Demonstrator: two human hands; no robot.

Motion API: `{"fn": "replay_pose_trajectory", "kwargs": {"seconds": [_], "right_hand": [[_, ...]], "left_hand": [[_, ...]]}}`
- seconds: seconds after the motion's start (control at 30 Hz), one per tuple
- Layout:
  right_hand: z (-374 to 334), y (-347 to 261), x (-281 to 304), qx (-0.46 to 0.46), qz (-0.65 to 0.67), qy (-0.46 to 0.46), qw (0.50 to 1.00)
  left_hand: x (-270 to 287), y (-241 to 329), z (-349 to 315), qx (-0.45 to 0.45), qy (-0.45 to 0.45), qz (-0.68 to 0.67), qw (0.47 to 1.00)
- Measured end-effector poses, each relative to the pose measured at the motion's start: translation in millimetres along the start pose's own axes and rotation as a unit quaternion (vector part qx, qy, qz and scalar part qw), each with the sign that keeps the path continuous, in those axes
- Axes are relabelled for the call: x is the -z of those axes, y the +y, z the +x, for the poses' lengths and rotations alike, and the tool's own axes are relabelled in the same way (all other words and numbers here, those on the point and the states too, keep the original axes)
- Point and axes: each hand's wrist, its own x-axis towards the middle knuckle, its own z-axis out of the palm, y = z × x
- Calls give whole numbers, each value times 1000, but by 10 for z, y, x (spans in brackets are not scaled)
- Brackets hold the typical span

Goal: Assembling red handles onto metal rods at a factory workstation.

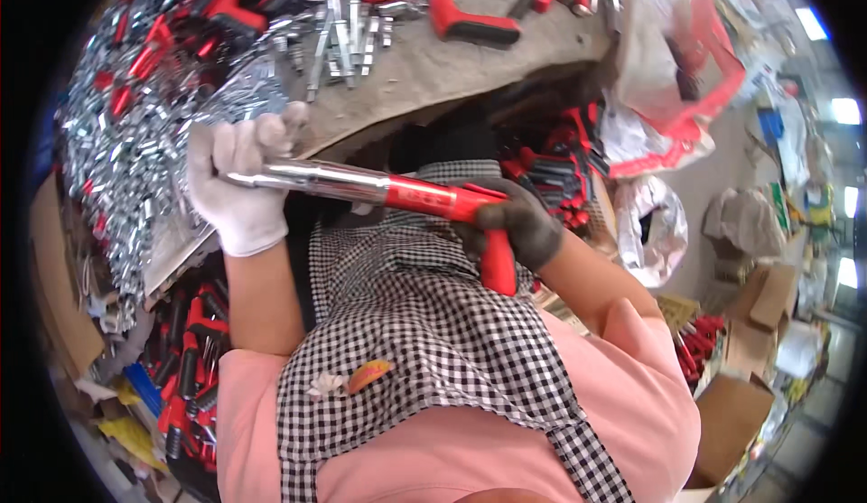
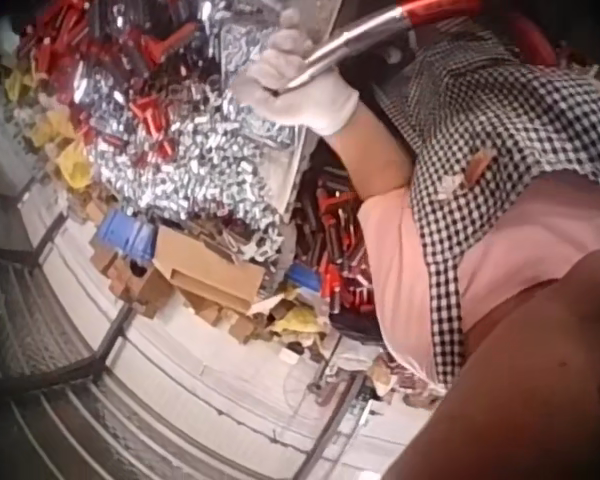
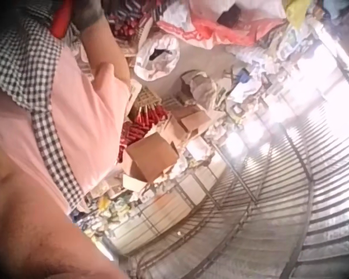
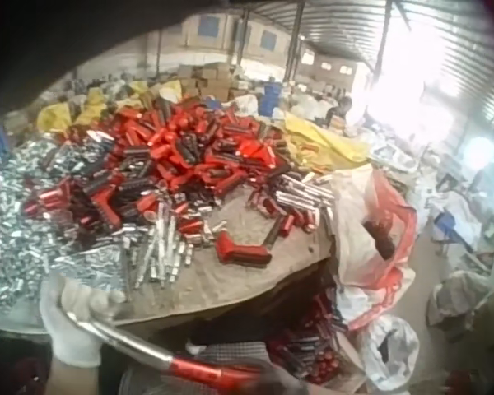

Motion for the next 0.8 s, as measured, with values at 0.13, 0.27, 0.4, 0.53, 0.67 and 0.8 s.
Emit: {"fn": "replay_pose_trajectory", "kwargs": {"seconds": [0.13,0.27,0.4,0.53,0.67,0.8], "right_hand": [[147,-125,-405,357,-480,51,800],[173,-102,-585,396,-551,55,732],[99,-55,-479,148,-258,65,953],[105,-34,-170,-54,98,-13,994],[-539,-390,255,99,-42,161,981],[-1291,-696,482,130,-270,370,880]], "left_hand": [[34,-88,-131,24,22,-32,999],[-52,161,-63,-23,-24,-61,998],[-118,166,11,-28,-65,14,997],[-37,-102,28,-13,-198,136,970],[80,-111,33,32,-130,240,962],[179,-225,-99,-30,-13,422,906]]}}
